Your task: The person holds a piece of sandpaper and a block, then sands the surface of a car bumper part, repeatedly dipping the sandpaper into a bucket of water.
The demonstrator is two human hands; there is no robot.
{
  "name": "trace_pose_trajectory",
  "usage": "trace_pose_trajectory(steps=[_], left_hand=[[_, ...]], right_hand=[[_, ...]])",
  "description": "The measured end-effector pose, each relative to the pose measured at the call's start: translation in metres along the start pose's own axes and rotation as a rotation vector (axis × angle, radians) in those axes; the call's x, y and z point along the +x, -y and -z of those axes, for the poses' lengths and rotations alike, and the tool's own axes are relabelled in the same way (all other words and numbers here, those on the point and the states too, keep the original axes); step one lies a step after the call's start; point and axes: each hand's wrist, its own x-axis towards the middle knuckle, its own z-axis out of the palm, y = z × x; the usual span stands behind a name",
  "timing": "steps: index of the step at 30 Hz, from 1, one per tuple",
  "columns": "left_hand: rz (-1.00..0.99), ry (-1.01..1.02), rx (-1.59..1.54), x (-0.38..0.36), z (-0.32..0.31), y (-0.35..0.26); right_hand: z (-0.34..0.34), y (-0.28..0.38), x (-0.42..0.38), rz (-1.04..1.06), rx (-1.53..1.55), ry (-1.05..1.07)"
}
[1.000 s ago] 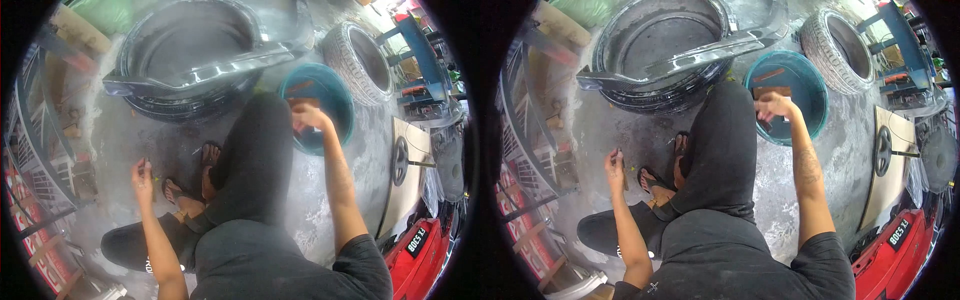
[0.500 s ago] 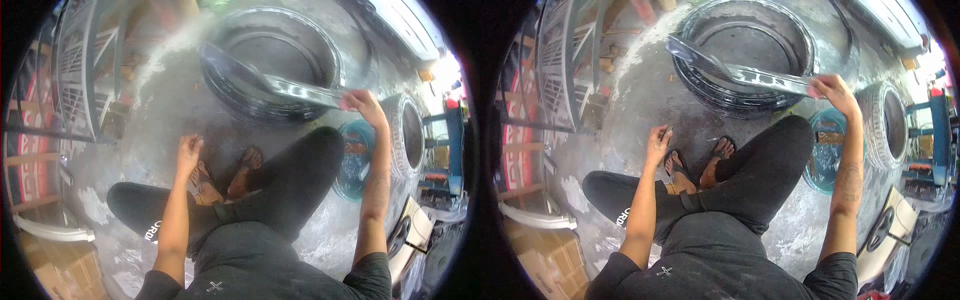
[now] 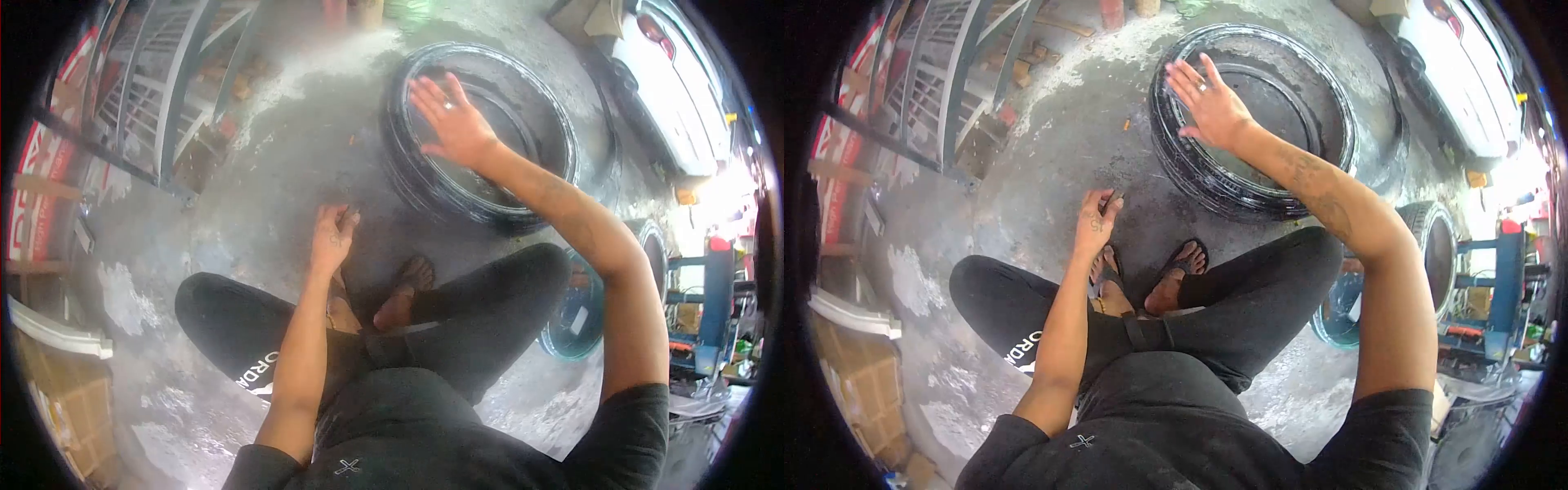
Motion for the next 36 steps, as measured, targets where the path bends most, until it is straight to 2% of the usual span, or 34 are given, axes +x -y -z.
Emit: trace_pose_trajectory(steps=[4, 7, 9, 10, 12, 13, 15, 16, 18, 20, 22, 24, 26, 27, 28, 29, 30, 31, 32, 34, 35, 36], left_hand=[[-0.065, -0.012, -0.037, 0.006, -0.001, -0.007], [-0.037, 0.012, -0.058, 0.006, -0.002, -0.017], [-0.047, 0.020, -0.060, 0.007, -0.005, -0.018], [-0.054, 0.023, -0.051, 0.007, -0.007, -0.018], [-0.075, 0.015, -0.037, 0.006, -0.007, -0.018], [-0.095, 0.009, -0.026, 0.006, -0.009, -0.019], [-0.113, 0.014, -0.030, 0.006, -0.011, -0.012], [-0.116, 0.000, -0.031, 0.006, -0.012, -0.007], [-0.104, 0.003, -0.036, 0.003, -0.010, -0.009], [-0.091, -0.011, 0.010, 0.000, -0.003, -0.012], [-0.088, -0.018, 0.017, -0.003, -0.002, -0.017], [-0.104, -0.002, 0.038, -0.004, -0.006, -0.021], [-0.093, 0.022, 0.029, -0.004, -0.015, -0.018], [-0.103, 0.051, 0.039, -0.004, -0.017, -0.023], [-0.118, 0.060, 0.055, -0.005, -0.018, -0.031], [-0.135, 0.086, 0.008, -0.005, -0.021, -0.039], [-0.147, 0.110, -0.041, -0.007, -0.023, -0.048], [-0.141, 0.154, -0.112, -0.007, -0.022, -0.063], [-0.146, 0.154, -0.108, -0.008, -0.024, -0.077], [-0.276, 0.170, -0.189, -0.006, -0.028, -0.107], [-0.222, 0.221, -0.235, -0.006, -0.026, -0.130], [-0.223, 0.208, -0.238, -0.005, -0.027, -0.143]], right_hand=[[0.004, 0.012, -0.037, 0.143, -0.050, 0.096], [0.000, 0.019, -0.074, 0.261, -0.015, 0.209], [-0.011, 0.016, -0.096, 0.370, -0.025, 0.038], [-0.014, 0.016, -0.103, 0.369, -0.027, 0.041], [-0.008, 0.014, -0.116, 0.352, 0.332, 0.025], [-0.005, 0.014, -0.125, 0.341, 0.336, 0.035], [0.003, 0.009, -0.146, 0.249, 0.695, -0.185], [0.007, 0.003, -0.162, 0.235, 0.694, -0.180], [0.009, -0.012, -0.205, -0.200, 0.937, -0.259], [-0.008, -0.007, -0.266, -0.736, 1.091, -0.321], [-0.051, 0.013, -0.341, -1.126, 1.022, -0.418], [-0.129, 0.043, -0.440, -1.492, 1.284, -0.089], [-0.141, 0.078, -0.468, -1.656, 1.661, 0.055], [-0.147, 0.095, -0.475, -1.669, 1.773, 0.136], [-0.197, 0.120, -0.539, -1.684, 1.789, 0.125], [-0.246, 0.140, -0.574, -1.452, 1.580, 0.286], [-0.292, 0.159, -0.573, -1.211, 1.361, 0.425], [-0.351, 0.192, -0.610, -0.863, 1.023, 0.219], [-0.374, 0.209, -0.629, -0.867, 1.025, 0.214], [-0.399, 0.215, -0.637, -1.124, 1.123, 0.277], [-0.320, 0.181, -0.594, -1.775, 1.611, 0.320], [-0.327, 0.168, -0.602, -1.702, 2.379, -0.020]])
